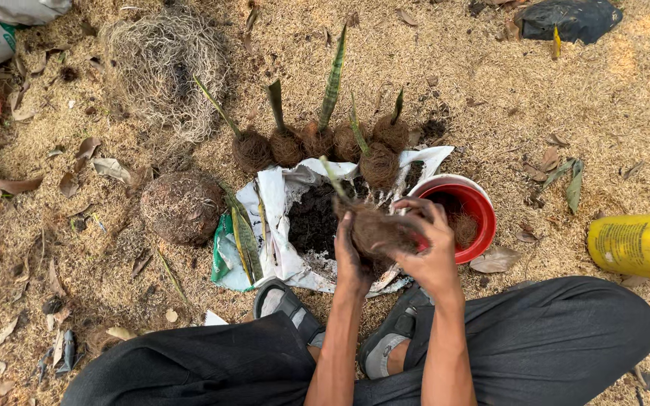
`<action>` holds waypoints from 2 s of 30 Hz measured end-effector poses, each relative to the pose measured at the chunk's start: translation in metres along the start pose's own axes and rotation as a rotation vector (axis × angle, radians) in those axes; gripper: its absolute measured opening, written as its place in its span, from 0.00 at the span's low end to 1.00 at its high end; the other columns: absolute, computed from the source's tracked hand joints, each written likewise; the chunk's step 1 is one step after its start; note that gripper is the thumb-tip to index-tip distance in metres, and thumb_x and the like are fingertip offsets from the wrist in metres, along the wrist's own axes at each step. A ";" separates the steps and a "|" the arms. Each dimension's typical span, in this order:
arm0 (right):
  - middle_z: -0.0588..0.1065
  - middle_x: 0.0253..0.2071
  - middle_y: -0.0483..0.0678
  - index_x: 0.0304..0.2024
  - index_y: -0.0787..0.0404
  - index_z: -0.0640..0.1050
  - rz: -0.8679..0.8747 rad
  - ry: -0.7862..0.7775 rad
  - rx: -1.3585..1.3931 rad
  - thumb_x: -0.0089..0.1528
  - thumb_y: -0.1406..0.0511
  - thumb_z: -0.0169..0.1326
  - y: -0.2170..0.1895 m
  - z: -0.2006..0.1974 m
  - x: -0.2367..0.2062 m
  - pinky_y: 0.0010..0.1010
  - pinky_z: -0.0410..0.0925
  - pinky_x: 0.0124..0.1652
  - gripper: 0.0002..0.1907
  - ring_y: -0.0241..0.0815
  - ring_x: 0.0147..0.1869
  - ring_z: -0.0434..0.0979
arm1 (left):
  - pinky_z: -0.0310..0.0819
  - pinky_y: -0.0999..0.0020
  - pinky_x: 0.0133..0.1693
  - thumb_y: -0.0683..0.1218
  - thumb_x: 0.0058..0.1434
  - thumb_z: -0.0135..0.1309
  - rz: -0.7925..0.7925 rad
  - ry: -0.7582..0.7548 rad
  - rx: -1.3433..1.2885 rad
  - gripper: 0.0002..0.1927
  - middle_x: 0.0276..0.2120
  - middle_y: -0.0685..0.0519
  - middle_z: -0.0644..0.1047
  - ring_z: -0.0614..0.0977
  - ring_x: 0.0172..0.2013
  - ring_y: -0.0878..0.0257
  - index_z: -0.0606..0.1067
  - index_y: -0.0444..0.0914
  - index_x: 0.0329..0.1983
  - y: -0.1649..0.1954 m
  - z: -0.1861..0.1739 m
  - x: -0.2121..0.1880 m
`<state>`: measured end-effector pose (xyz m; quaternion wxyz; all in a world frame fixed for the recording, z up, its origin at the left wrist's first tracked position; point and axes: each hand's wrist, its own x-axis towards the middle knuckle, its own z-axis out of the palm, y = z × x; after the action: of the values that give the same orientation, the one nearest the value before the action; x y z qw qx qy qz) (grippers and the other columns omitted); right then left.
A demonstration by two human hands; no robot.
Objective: The person sits on the ground and wraps coconut husk fiber around the base of a sprouting coconut. They then scoop soil from a white sack and pack it around the base of the sprout to secure it.
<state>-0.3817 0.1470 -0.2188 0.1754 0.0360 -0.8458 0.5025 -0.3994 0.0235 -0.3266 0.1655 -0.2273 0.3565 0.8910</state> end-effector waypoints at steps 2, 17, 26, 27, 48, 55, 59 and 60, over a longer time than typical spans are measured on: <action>0.77 0.51 0.49 0.43 0.64 0.83 0.052 -0.077 0.075 0.45 0.68 0.72 0.004 0.000 -0.001 0.38 0.69 0.57 0.23 0.46 0.59 0.75 | 0.74 0.47 0.57 0.66 0.62 0.47 -0.033 0.028 -0.015 0.35 0.52 0.45 0.77 0.79 0.54 0.51 0.67 0.40 0.63 0.004 -0.001 0.000; 0.81 0.44 0.47 0.45 0.61 0.82 0.318 0.480 0.585 0.61 0.67 0.67 0.065 -0.020 -0.023 0.29 0.76 0.49 0.11 0.38 0.46 0.81 | 0.81 0.49 0.49 0.65 0.49 0.63 -0.183 0.213 -0.454 0.44 0.56 0.43 0.75 0.76 0.56 0.46 0.68 0.43 0.66 0.011 -0.007 -0.008; 0.79 0.45 0.44 0.38 0.59 0.82 0.051 0.212 0.202 0.60 0.67 0.62 0.026 0.010 -0.018 0.37 0.73 0.55 0.05 0.40 0.51 0.79 | 0.79 0.49 0.51 0.63 0.55 0.57 -0.141 -0.115 -0.229 0.41 0.55 0.44 0.73 0.78 0.52 0.50 0.64 0.38 0.67 -0.002 -0.006 -0.015; 0.78 0.46 0.45 0.38 0.60 0.82 0.014 0.183 0.116 0.60 0.66 0.63 0.022 0.011 -0.017 0.37 0.72 0.56 0.06 0.42 0.53 0.77 | 0.79 0.51 0.53 0.62 0.57 0.57 -0.155 -0.140 -0.293 0.40 0.55 0.44 0.73 0.78 0.53 0.51 0.64 0.36 0.68 -0.003 -0.007 -0.014; 0.68 0.64 0.62 0.63 0.61 0.74 -0.088 0.309 -0.181 0.66 0.44 0.54 0.038 0.067 -0.049 0.51 0.71 0.62 0.34 0.65 0.66 0.72 | 0.76 0.56 0.59 0.59 0.63 0.54 0.017 -0.290 -0.081 0.36 0.62 0.43 0.72 0.76 0.58 0.51 0.66 0.36 0.69 0.002 0.006 -0.016; 0.74 0.59 0.59 0.63 0.69 0.72 0.128 0.498 0.240 0.69 0.45 0.53 0.052 0.051 -0.051 0.45 0.71 0.61 0.35 0.55 0.63 0.75 | 0.54 0.56 0.70 0.58 0.69 0.45 0.591 -0.169 0.583 0.32 0.68 0.43 0.71 0.68 0.70 0.52 0.66 0.34 0.70 0.034 0.040 -0.033; 0.72 0.60 0.60 0.61 0.70 0.72 -0.031 0.487 0.122 0.70 0.45 0.52 0.056 0.047 -0.051 0.45 0.69 0.63 0.35 0.56 0.65 0.74 | 0.71 0.57 0.62 0.51 0.70 0.53 0.501 -0.220 0.542 0.24 0.59 0.42 0.75 0.77 0.59 0.55 0.71 0.31 0.63 0.045 0.049 -0.046; 0.72 0.60 0.60 0.60 0.70 0.72 -0.046 0.485 0.106 0.69 0.45 0.52 0.058 0.048 -0.051 0.46 0.69 0.63 0.35 0.56 0.66 0.74 | 0.73 0.58 0.58 0.49 0.66 0.56 0.466 -0.170 0.558 0.23 0.57 0.44 0.75 0.77 0.55 0.57 0.71 0.32 0.60 0.043 0.049 -0.050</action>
<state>-0.3596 0.1282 -0.3048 0.3823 -0.0574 -0.7504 0.5361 -0.3905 0.0222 -0.2449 0.0427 -0.0115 0.6130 0.7888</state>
